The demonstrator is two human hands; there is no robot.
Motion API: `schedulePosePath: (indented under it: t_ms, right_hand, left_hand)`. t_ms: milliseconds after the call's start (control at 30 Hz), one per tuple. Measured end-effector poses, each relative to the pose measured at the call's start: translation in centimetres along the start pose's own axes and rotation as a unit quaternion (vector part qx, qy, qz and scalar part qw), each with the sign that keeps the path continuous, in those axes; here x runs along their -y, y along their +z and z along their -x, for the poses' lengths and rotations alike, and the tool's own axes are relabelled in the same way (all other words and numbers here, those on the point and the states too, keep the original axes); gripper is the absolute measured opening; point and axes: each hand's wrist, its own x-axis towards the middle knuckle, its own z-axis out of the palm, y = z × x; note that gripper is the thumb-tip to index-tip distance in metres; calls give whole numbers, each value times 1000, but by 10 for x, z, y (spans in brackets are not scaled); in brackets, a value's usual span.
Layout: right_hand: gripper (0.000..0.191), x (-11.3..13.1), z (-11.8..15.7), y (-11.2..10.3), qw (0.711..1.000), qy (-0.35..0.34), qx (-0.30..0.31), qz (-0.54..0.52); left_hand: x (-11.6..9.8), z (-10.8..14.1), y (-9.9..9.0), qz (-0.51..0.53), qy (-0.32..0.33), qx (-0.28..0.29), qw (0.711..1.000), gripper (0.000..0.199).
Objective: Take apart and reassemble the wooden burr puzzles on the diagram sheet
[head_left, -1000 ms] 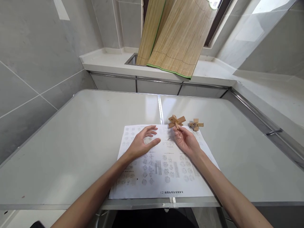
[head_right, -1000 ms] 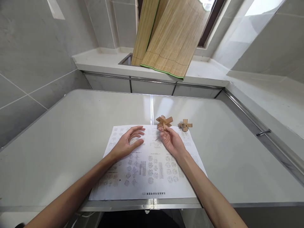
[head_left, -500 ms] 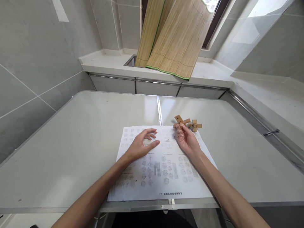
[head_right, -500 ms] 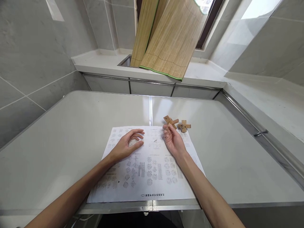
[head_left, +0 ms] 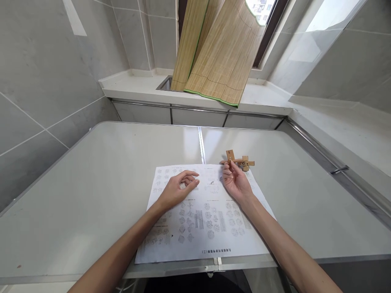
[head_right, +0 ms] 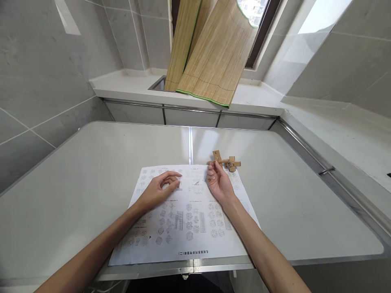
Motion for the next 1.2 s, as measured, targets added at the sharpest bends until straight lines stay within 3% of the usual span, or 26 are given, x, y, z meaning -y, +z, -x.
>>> schedulePosePath:
  t_ms: [267, 533, 900, 1200]
  right_hand:
    - [26, -13, 13, 18, 992, 45, 58, 103]
    - [31, -12, 17, 24, 980, 43, 81, 179]
    - [34, -15, 13, 22, 976, 37, 104, 190]
    - [34, -17, 14, 23, 974, 22, 122, 190]
  left_hand:
    - [3, -5, -9, -27, -18, -50, 998, 40]
    - [8, -9, -29, -69, -37, -106, 991, 39]
    - [26, 10, -100, -122, -64, -175, 975, 46]
    - [25, 10, -97, -119, -72, -196, 971, 51]
